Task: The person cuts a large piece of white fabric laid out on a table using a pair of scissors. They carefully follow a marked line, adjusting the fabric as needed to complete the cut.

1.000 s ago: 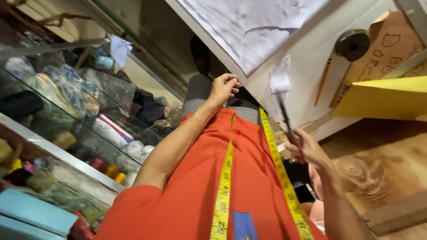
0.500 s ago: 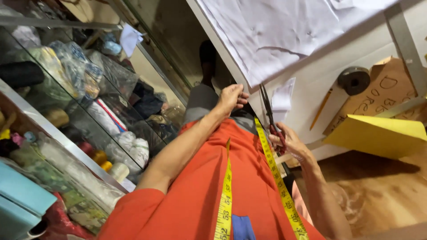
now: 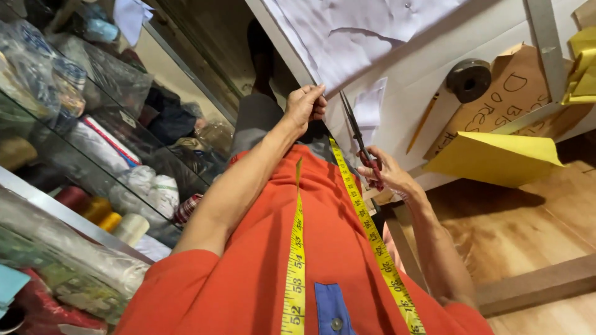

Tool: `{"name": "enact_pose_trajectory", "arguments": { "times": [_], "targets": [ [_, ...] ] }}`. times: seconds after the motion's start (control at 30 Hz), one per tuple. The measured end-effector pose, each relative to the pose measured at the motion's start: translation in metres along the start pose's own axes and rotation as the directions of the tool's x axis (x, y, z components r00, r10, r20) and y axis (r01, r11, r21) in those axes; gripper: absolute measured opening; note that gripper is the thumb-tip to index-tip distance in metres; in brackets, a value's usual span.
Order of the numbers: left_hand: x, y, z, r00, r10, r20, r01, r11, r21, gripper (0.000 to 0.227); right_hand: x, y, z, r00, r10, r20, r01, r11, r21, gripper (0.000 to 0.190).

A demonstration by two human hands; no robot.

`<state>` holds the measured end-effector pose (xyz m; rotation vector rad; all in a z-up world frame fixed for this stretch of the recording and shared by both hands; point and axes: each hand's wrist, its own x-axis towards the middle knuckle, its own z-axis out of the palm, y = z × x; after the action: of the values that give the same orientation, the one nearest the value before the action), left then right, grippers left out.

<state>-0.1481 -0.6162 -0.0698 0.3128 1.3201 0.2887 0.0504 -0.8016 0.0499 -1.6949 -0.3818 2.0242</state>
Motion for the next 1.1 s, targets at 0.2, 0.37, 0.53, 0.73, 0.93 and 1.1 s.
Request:
{"name": "enact_pose_trajectory", "arguments": {
  "times": [0.2, 0.37, 0.53, 0.73, 0.93, 1.1],
  "targets": [
    [-0.015, 0.012, 0.015, 0.999, 0.011, -0.053, -0.011, 1.0, -0.008, 0.027, 0.015, -0.004, -0.015, 0.999, 0.019, 0.045, -0.014, 0.995, -0.1, 0.065],
    [-0.014, 0.008, 0.02, 0.975, 0.176, -0.139, -0.168, 0.983, 0.067, 0.024, 0.011, -0.026, -0.009, 0.996, 0.012, 0.088, -0.004, 0.996, -0.092, 0.053],
    [-0.036, 0.035, 0.026, 0.988, 0.102, -0.114, -0.102, 0.995, 0.007, 0.017, 0.01, -0.025, -0.018, 0.995, 0.035, 0.094, -0.023, 0.992, -0.122, 0.055],
    [-0.006, 0.002, 0.012, 0.987, 0.09, -0.131, -0.092, 0.996, -0.007, 0.015, 0.023, -0.016, -0.019, 0.992, 0.04, 0.118, -0.017, 0.981, -0.194, 0.063],
    [-0.018, 0.009, 0.016, 0.989, 0.101, -0.108, -0.098, 0.995, 0.037, 0.016, 0.034, -0.05, -0.01, 0.991, 0.017, 0.133, 0.025, 0.951, -0.308, 0.076],
    [-0.021, 0.012, 0.015, 0.988, 0.11, -0.105, -0.107, 0.994, 0.034, 0.017, 0.04, -0.058, -0.007, 0.99, -0.018, 0.141, 0.063, 0.946, -0.319, 0.072]
  ]
}}
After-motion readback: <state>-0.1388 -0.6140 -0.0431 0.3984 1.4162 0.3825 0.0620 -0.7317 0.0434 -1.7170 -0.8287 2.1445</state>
